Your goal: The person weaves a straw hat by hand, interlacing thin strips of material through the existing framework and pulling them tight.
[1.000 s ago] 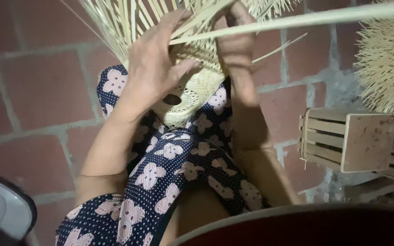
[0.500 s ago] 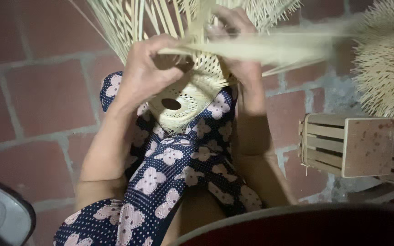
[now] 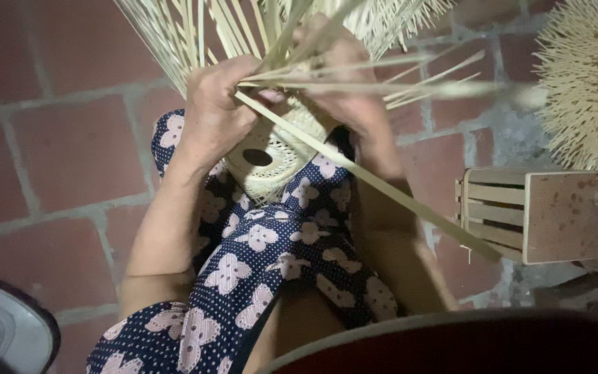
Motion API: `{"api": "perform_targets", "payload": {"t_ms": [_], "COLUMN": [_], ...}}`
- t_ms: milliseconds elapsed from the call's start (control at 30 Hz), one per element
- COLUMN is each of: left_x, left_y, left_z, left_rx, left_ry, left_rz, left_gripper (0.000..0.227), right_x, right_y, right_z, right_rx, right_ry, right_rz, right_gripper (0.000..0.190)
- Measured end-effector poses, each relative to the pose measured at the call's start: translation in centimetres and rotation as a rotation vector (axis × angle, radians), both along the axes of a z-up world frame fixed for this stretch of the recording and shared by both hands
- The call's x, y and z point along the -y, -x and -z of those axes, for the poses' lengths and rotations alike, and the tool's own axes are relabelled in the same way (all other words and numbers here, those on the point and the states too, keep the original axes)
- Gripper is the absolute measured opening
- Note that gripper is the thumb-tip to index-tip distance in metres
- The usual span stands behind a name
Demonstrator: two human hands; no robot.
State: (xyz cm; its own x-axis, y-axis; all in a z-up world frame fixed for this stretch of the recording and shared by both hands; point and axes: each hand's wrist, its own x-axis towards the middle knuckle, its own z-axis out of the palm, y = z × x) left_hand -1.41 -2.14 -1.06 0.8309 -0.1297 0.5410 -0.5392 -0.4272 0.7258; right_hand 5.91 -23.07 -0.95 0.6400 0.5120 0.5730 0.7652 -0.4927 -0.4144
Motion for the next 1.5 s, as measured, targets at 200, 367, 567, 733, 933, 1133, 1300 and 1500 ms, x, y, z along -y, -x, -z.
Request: {"api": "perform_targets", "payload": {"t_ms": [200,367,567,733,933,1133,1300,1500], "left_x": [-1.9,1.1,0.1,-1.6,-1.9,-0.9,-1.4,-1.2], "left_y": [-0.1,-0.9,-0.6,0.4,0.4,-0.1,-0.3,-0.8], "left_z": [-0.1,0.3,0.6,0.9,0.5,1.9,2.8,0.9], "left_rx": [-0.09,-0.009,-0.078,-0.176,-0.291,-0.095,0.091,0.018], "left_ry": [0.018,-0.164,-0.085,0.075,0.126,0.051,0.011,0.015], "left_rz": [0.151,-0.163,-0.019,0.1,0.079,-0.017,0.061,-0.008], "left_gripper": [0.006,0.011,0.012,0.017,0.006,0.008,0.008,0.012], "right_x": [0.0,0.6,1.2,-1.1,-0.4,-0.8,-1.5,1.5], "right_y": [1.7,4.9,0.4,-0.7,-0.9,-1.9,-1.4,-1.8], "right_z": [-3.4,-7.3,-3.0,2.5,-1.3,-1.4,0.0,-1.6], "right_rx": [-0.414,-0.686,-0.797,-0.175,-0.347,-0.563,-0.595,-0.836], "right_ry": [-0.478,-0.821,-0.451,-0.453,-0.049,-0.594,-0.409,-0.609], "right_rz": [-0.466,-0.493,-0.015,0.022,0.11,-0.743,-0.501,-0.698], "right_gripper": [0.045,0.055,0.038,0.021,0.01,0.006,0.016,0.026]}}
